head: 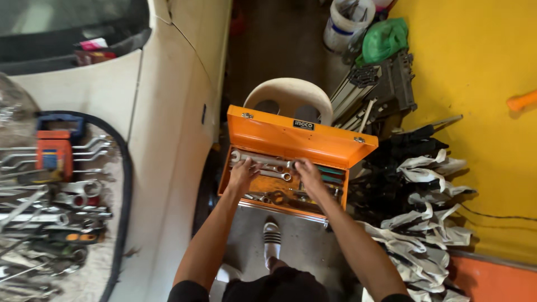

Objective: The person repeatedly picks up wrenches and other hand tools from a mat on a car hood and places them into an open orange toolbox. The person continues transferring tools one by one until the toolbox is filled.

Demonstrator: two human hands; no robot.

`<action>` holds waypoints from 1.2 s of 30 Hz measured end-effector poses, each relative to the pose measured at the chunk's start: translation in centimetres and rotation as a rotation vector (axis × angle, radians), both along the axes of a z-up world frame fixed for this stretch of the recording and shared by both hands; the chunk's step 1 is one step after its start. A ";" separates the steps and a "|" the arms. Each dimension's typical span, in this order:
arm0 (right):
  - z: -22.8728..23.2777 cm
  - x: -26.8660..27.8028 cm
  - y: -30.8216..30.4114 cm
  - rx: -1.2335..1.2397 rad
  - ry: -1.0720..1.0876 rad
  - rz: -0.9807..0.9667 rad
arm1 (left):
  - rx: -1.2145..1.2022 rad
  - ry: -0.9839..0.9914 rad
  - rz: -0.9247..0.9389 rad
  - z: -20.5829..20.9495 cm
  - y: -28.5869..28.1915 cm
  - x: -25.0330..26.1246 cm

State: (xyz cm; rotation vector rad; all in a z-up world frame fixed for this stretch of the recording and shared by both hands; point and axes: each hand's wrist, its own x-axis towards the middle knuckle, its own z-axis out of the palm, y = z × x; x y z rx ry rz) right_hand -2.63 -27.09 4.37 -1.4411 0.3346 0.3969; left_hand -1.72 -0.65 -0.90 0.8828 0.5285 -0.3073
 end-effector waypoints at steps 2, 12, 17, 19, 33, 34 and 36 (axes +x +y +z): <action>-3.0 0.1 -0.3 0.032 0.008 0.027 | -0.063 0.061 0.037 -2.8 -0.3 -0.6; -14.4 0.7 2.1 0.197 0.251 -0.156 | -0.079 0.275 0.171 -11.0 -2.0 0.2; -17.9 2.2 3.3 0.230 0.215 -0.145 | -0.227 0.198 0.225 -13.8 -1.2 1.9; -19.0 2.9 3.7 0.190 0.210 -0.146 | -0.159 0.213 0.211 -14.6 -0.9 2.4; -20.4 5.2 4.8 -0.296 0.236 -0.123 | -0.113 0.237 0.234 -17.0 -0.1 4.2; -20.2 5.2 4.9 -0.364 0.236 -0.102 | -0.102 0.240 0.233 -17.1 0.0 4.3; -20.0 5.1 5.0 -0.498 0.232 -0.058 | -0.088 0.261 0.240 -17.2 0.2 4.4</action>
